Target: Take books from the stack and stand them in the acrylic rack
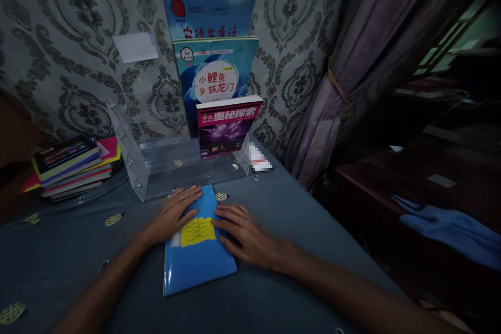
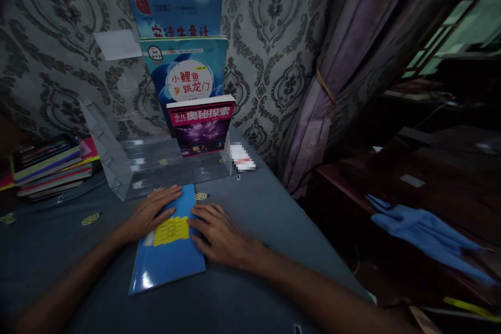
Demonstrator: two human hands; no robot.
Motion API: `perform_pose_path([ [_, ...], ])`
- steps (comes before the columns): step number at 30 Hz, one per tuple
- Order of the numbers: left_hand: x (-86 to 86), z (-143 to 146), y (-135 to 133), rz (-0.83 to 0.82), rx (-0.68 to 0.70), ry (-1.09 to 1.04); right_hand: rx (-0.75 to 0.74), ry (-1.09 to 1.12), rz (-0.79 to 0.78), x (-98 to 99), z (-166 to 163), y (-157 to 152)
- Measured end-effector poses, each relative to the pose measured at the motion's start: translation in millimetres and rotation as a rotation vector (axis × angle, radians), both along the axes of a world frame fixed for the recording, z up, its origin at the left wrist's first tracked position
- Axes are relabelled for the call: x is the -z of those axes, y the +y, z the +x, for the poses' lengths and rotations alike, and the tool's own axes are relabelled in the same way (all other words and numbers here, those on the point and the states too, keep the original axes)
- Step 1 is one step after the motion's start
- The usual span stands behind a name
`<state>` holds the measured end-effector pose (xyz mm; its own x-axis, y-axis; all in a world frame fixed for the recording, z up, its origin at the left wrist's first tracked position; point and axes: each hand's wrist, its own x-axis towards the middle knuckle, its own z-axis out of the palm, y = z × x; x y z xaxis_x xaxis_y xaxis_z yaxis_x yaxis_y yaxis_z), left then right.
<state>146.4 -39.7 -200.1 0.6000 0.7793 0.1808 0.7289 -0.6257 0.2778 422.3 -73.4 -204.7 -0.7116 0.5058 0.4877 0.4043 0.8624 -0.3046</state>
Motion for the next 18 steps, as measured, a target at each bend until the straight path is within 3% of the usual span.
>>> perform_pose_path([
  [11, -8.1, 7, 0, -0.07, -0.023, 0.082, -0.081, -0.027, -0.001, 8.9, 15, -19],
  [18, -15.2, 37, -14, -0.071, 0.111, 0.118, -0.136, -0.052, -0.037, 6.6, 19, -24],
])
